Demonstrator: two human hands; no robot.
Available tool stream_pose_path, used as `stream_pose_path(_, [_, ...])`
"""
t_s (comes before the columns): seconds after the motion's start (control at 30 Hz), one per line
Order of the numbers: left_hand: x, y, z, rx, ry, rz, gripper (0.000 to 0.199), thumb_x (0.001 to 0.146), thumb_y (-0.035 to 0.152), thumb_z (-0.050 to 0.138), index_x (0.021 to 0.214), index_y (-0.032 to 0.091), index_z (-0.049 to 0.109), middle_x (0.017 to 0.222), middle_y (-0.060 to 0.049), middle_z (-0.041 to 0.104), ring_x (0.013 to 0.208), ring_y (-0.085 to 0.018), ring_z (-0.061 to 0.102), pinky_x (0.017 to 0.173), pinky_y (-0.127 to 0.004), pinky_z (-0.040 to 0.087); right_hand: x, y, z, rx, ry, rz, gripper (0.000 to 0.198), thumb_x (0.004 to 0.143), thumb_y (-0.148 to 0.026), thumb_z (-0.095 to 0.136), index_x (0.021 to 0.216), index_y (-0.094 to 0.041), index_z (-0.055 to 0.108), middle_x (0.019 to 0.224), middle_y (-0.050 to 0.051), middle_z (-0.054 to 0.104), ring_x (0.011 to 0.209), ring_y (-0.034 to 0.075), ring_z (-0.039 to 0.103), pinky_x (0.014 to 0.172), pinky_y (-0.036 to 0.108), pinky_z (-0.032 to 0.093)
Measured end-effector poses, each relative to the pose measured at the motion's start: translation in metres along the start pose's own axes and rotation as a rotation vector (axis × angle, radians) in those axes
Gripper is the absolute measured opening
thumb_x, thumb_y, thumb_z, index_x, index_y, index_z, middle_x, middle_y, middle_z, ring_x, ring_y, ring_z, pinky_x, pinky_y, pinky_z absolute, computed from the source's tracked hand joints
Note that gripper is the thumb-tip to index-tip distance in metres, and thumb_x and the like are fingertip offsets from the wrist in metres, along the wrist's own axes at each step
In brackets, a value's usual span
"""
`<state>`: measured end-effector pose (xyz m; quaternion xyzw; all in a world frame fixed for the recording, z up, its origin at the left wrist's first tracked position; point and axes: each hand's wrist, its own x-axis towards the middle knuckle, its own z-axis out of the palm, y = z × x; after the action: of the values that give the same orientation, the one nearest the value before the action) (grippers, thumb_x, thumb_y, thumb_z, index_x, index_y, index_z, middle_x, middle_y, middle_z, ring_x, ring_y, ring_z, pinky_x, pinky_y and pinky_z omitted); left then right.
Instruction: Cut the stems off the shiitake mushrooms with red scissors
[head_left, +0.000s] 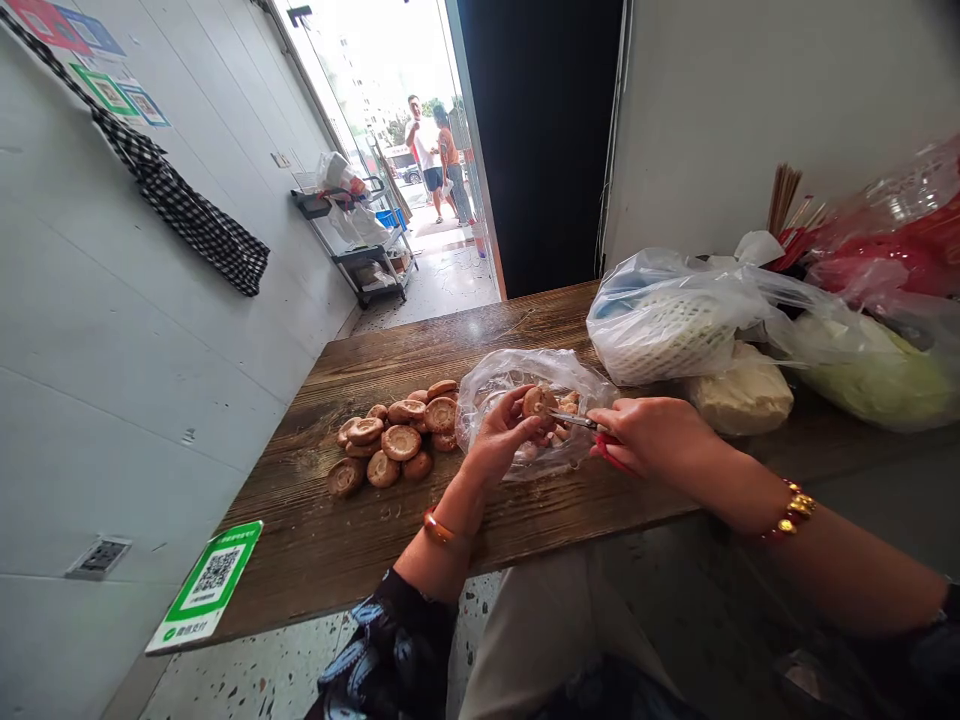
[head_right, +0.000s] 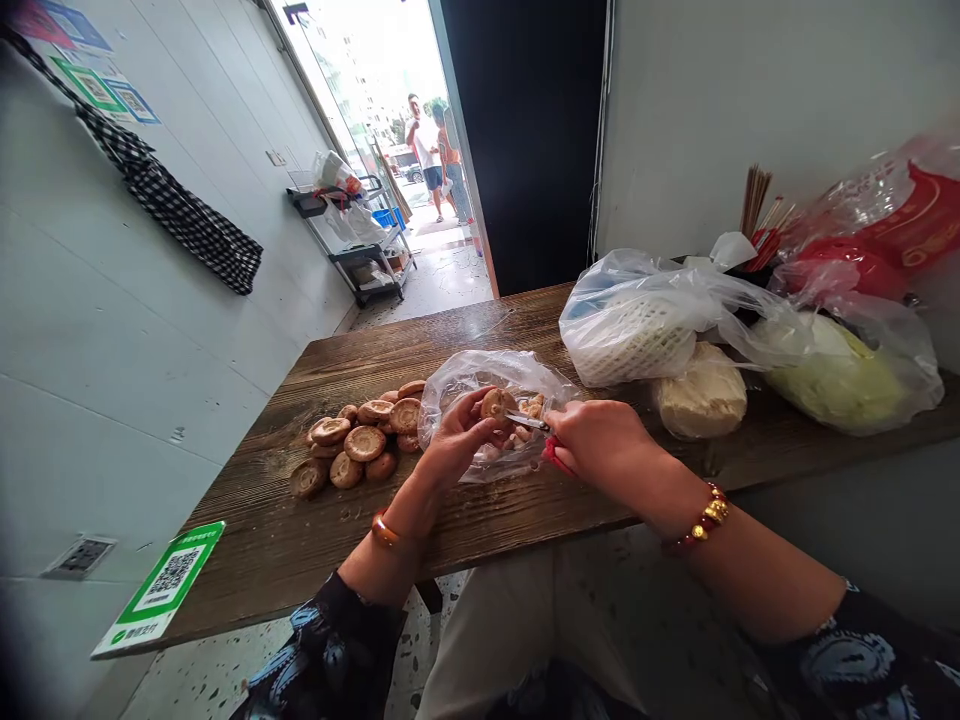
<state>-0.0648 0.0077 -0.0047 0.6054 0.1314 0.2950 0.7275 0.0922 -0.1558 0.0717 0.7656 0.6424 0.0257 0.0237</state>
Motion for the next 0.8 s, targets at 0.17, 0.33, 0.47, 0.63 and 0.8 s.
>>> stream_pose_path(0.17, [0.001, -0.003, -0.001, 0.029, 0.036, 0.012, 0.068, 0.071, 0.026, 0.085, 0.131, 0.022, 0.052, 0.114, -0.007, 0.064, 0.090, -0.019, 0.070, 0.074, -0.028, 0.058, -0.001, -0.002, -0.004, 0.060, -0.024, 0.023, 0.034, 0.095, -0.043, 0.050, 0.118, -0.026, 0.069, 0.097, 0.006, 0.075, 0.084, 0.023, 0.071, 0.060, 0.029, 0.037])
stream_pose_path(0.33, [0.001, -0.006, 0.000, 0.114, 0.061, 0.044, 0.081, 0.067, 0.022, 0.086, 0.139, 0.022, 0.050, 0.114, -0.006, 0.065, 0.094, -0.017, 0.067, 0.083, -0.028, 0.055, 0.001, -0.006, 0.003, 0.142, 0.008, 0.006, 0.035, 0.092, -0.050, 0.055, 0.113, -0.027, 0.070, 0.096, 0.006, 0.076, 0.087, 0.023, 0.071, 0.062, 0.028, 0.038])
stream_pose_path(0.47, [0.002, -0.007, 0.002, 0.145, 0.093, 0.042, 0.083, 0.065, 0.020, 0.086, 0.140, 0.020, 0.050, 0.111, -0.006, 0.067, 0.090, -0.015, 0.066, 0.080, -0.026, 0.055, 0.003, -0.008, 0.008, 0.177, 0.015, -0.002, 0.036, 0.092, -0.053, 0.054, 0.110, -0.027, 0.071, 0.096, 0.006, 0.076, 0.087, 0.023, 0.071, 0.063, 0.028, 0.038])
stream_pose_path(0.63, [0.002, -0.009, 0.002, 0.187, 0.176, 0.028, 0.086, 0.062, 0.017, 0.085, 0.141, 0.020, 0.051, 0.111, -0.005, 0.067, 0.087, -0.014, 0.067, 0.077, -0.024, 0.055, 0.007, -0.017, 0.009, 0.172, -0.021, 0.019, 0.032, 0.094, -0.047, 0.052, 0.109, -0.024, 0.070, 0.097, 0.007, 0.076, 0.088, 0.023, 0.071, 0.063, 0.028, 0.040])
stream_pose_path(0.8, [0.000, -0.009, 0.000, 0.148, 0.155, 0.004, 0.089, 0.065, 0.023, 0.086, 0.144, 0.018, 0.047, 0.106, -0.005, 0.069, 0.085, -0.015, 0.068, 0.078, -0.025, 0.056, 0.008, -0.020, 0.004, 0.141, -0.028, 0.011, 0.031, 0.095, -0.043, 0.051, 0.109, -0.022, 0.069, 0.097, 0.009, 0.076, 0.088, 0.024, 0.072, 0.064, 0.029, 0.042])
